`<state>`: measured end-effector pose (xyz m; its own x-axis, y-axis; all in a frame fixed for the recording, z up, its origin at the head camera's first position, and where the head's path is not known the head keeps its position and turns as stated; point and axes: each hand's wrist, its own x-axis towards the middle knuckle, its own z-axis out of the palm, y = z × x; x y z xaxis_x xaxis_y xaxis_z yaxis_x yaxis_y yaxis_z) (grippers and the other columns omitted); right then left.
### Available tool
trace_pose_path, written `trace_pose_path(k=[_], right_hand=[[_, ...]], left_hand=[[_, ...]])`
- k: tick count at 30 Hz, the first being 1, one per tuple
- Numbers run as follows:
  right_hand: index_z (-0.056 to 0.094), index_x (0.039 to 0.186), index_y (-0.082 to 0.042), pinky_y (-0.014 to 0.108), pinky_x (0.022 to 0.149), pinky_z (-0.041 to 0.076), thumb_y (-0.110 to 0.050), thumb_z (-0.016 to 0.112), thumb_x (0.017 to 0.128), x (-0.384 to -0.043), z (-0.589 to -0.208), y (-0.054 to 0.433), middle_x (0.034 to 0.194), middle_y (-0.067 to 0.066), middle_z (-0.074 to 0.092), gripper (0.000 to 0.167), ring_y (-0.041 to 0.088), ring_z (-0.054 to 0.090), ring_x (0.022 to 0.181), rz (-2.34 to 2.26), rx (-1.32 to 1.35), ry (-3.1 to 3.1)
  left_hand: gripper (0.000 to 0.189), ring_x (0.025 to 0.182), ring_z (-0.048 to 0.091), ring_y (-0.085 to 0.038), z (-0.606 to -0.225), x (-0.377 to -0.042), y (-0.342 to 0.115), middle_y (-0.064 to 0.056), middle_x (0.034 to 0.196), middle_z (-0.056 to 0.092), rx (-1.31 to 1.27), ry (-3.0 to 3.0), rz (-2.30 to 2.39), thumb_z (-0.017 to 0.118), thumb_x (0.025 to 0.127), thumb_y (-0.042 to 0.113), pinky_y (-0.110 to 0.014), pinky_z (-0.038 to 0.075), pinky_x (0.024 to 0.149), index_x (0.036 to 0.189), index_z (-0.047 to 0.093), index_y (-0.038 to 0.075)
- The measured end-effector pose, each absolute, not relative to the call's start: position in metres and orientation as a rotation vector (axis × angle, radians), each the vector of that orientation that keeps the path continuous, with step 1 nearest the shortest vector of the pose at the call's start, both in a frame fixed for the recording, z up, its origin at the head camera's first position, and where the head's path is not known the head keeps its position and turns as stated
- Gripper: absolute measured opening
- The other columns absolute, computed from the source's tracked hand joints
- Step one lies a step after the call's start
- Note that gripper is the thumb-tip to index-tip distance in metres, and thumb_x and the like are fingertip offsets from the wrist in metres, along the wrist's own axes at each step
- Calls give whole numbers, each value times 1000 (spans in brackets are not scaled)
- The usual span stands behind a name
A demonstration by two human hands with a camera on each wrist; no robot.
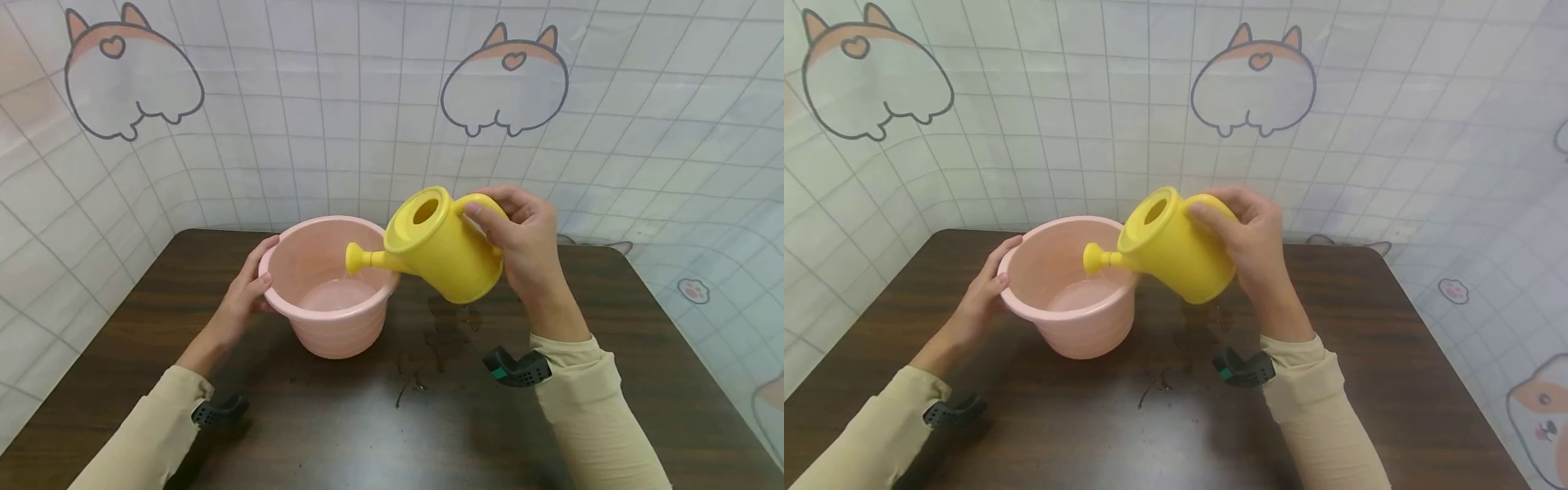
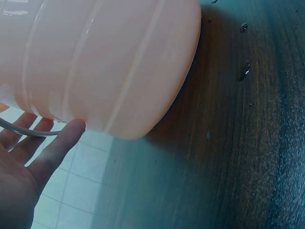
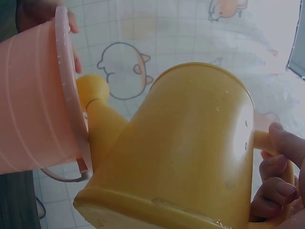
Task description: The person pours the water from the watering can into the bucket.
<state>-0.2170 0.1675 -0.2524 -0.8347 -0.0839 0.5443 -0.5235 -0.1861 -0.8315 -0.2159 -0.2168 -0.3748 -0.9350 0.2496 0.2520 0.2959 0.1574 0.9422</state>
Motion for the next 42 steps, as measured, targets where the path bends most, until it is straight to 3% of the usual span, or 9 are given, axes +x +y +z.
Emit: trace_pose_path(k=[42], right_hand=[[72, 92, -3, 25, 52, 29, -2, 70, 84, -218, -244, 166, 77, 0, 70, 9, 15, 34, 52, 2058, 727, -1809]], left_hand=[[55, 105, 56, -18, -373, -215, -218, -9, 151, 28, -570, -2395, -1856, 31, 100, 33, -29, 55, 71, 154, 21, 31]])
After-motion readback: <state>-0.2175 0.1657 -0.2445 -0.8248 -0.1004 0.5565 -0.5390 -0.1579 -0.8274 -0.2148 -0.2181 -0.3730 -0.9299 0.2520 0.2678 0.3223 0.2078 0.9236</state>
